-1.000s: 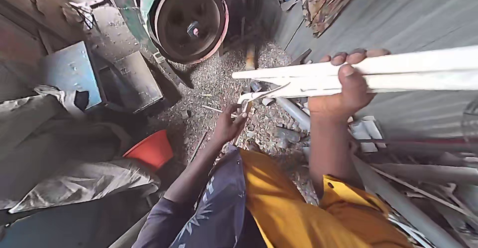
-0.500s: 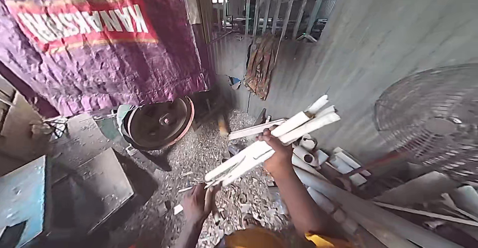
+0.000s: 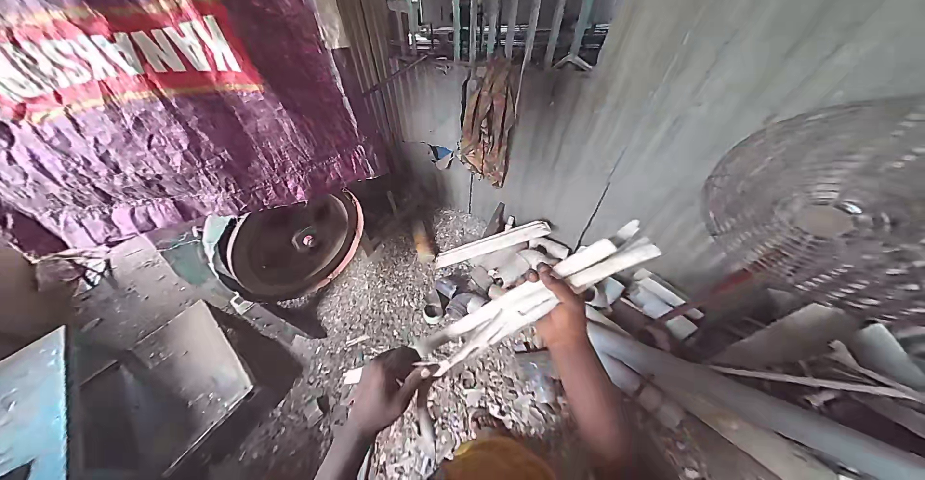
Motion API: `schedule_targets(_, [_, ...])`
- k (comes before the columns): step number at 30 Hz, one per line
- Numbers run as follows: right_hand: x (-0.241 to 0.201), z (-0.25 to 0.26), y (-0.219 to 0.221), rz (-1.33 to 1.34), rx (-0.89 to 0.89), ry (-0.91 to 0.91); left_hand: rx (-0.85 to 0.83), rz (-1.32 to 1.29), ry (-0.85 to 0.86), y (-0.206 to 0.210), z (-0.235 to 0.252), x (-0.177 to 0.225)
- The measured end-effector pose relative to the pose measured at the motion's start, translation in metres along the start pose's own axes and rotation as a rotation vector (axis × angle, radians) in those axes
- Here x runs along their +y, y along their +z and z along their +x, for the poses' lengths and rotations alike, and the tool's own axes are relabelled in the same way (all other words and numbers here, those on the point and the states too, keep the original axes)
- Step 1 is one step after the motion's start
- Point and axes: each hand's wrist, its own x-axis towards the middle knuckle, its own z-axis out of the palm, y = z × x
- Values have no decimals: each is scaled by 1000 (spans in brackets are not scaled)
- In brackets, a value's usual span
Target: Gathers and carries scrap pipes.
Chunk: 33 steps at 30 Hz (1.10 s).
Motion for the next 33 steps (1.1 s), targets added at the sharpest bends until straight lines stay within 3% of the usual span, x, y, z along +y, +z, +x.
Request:
schedule_targets(3, [-7, -12, 1, -211, 56, -134, 1, 0, -178, 9, 3, 4])
schedule_targets(7, [-17, -28, -13, -92, 123, -247, -64, -21, -75, 34, 12, -14])
schedule_targets(10, [-18, -34, -16, 18, 121, -268, -54, 117, -69, 50, 16, -11])
schedule_targets(14, [-24, -55, -38, -81, 157, -329, -79, 179, 7, 75, 19, -16])
schedule_targets(18, [-40, -76, -62, -323, 382, -332, -257, -31, -116, 58, 40, -7])
schedule_targets(21, [-51, -82, -68, -459, 492, -281, -123, -173, -219, 13, 78, -13])
schedule_targets(23, [-57, -80, -76, -534, 507, -279, 44, -452, -378, -20, 114, -20])
schedule_targets(27, [-64, -59, -81, -635, 632, -435, 355, -909, -519, -83, 193, -56])
schedule_targets(30, [-57, -21, -70, -628, 609, -405, 529, -1166, -333, -122, 234, -72])
schedule_targets(33, [-34, 34, -63, -579, 540, -405, 659, -1264, -56, -149, 251, -45])
